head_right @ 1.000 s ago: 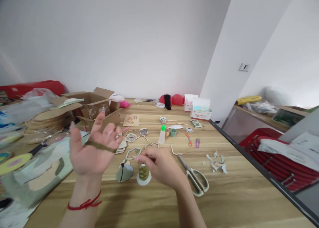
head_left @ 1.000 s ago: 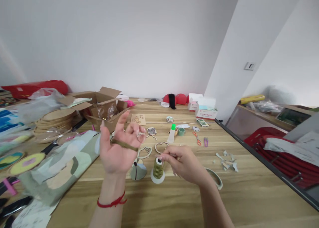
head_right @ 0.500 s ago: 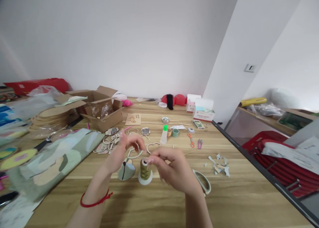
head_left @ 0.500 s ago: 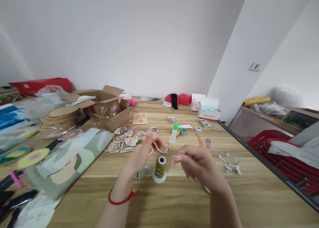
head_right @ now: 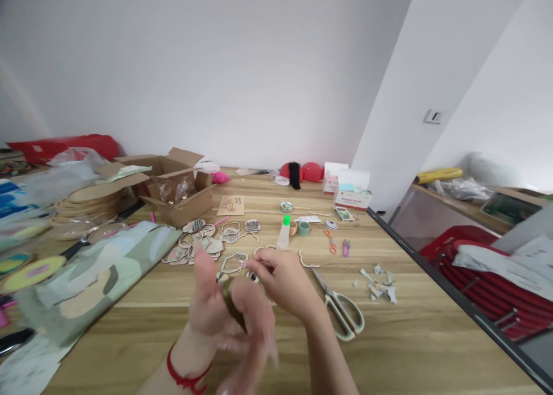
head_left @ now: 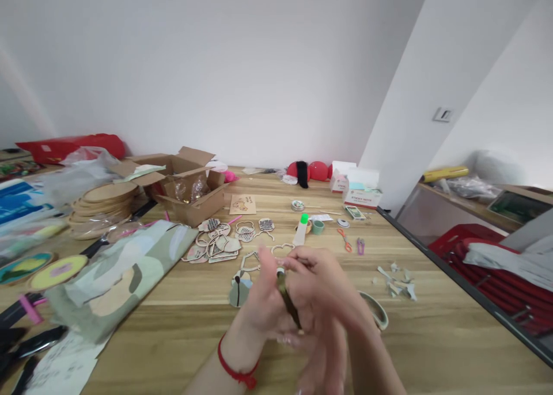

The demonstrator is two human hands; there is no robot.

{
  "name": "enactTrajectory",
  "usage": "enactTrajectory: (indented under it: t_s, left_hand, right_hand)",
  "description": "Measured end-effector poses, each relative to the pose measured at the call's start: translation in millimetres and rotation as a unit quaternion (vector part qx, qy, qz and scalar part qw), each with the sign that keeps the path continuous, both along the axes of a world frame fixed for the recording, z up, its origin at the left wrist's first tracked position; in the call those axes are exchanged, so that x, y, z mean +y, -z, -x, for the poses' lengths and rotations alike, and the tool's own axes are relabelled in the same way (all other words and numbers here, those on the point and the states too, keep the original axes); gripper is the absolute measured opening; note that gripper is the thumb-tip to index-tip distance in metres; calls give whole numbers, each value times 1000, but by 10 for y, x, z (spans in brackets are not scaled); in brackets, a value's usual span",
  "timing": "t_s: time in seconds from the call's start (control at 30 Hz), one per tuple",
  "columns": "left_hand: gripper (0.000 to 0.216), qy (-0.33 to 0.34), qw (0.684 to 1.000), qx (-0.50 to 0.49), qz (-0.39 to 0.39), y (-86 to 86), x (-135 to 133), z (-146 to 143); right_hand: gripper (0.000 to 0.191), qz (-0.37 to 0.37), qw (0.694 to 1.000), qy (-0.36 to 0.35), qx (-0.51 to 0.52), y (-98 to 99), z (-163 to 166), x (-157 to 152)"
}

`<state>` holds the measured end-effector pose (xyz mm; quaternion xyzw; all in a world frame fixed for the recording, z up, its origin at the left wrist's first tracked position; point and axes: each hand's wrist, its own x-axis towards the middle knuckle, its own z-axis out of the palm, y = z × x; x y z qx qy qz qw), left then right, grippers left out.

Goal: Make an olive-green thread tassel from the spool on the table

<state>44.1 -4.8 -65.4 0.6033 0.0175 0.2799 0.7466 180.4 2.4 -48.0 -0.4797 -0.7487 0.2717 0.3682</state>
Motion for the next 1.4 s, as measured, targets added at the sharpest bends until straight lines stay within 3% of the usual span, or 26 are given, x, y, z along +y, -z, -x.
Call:
enactTrajectory:
  t_s: [0.07, 0.1, 0.23, 0.43, 0.73, 1.03, 1.17, 1.4]
  left_hand:
    - [89, -28, 980, -150, 130, -115, 29, -41]
    - [80, -52, 951, -230, 201, -186, 52, -51]
    - [59, -113, 892, -315, 303, -389, 118, -22]
    - [57, -178, 887, -331, 270, -395, 115, 44]
    - [65, -209, 897, -324, 218, -377, 156, 91]
    - [64, -245, 889, -324, 214, -424, 135, 93]
    - [55, -229, 873, -345, 259, -482, 92, 91]
    - [49, -109, 863, -377, 318, -564, -100, 156]
  right_hand:
    - [17, 2, 1000, -7, -21, -4, -15, -8]
    - [16, 8, 1000, -8, -26, -4, -25, -9]
    - [19, 21, 996, -2, -85, 0, -39, 10]
    - [23, 46, 992, -26, -113, -23, -20, -22]
    - [30, 19, 988, -7, -152, -40, -70, -89]
    - [33, 3, 987, -11, -158, -90, -92, -204]
    - [31, 7, 986, -21, -163, -105, -89, -212]
    - [25, 36, 981, 16, -187, -69, -60, -55]
